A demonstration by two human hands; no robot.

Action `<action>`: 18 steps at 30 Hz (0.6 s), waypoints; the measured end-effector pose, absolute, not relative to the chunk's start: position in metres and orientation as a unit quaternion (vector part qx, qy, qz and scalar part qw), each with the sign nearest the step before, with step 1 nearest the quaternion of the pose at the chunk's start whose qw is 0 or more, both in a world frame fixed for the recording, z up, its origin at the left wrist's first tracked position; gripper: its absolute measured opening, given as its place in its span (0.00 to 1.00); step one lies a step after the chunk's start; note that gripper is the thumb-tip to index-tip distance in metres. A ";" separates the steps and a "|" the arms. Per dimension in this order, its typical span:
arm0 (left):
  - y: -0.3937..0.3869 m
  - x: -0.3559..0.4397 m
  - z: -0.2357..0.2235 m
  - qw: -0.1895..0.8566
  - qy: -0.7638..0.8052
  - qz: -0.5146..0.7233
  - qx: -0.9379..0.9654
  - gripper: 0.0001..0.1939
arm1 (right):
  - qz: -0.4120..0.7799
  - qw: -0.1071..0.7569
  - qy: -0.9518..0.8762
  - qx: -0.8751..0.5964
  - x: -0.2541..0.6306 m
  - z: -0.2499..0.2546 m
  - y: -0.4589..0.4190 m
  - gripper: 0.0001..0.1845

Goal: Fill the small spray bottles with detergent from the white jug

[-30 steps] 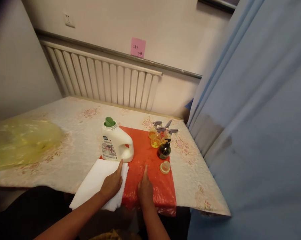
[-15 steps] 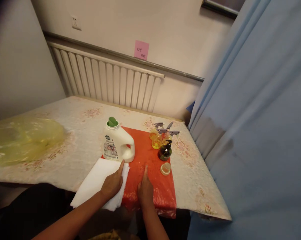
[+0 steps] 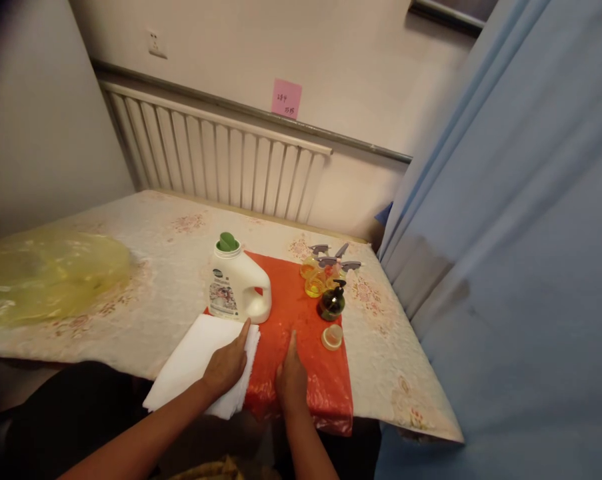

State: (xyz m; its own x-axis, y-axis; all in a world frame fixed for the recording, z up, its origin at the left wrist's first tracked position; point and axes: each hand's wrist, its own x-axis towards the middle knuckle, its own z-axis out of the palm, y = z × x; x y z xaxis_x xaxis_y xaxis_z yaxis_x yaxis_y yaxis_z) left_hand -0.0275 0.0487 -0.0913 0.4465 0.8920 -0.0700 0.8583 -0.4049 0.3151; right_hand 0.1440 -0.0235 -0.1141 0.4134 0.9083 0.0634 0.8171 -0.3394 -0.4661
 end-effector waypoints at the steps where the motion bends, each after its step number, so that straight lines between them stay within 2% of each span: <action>1: 0.049 -0.027 -0.091 0.155 0.525 0.052 0.835 0.42 | 0.104 0.216 -0.531 -0.813 0.144 -0.115 -0.023 0.43; 18: 0.047 -0.026 -0.084 0.169 0.531 0.041 0.830 0.39 | 0.092 0.217 -0.540 -0.808 0.144 -0.114 -0.024 0.43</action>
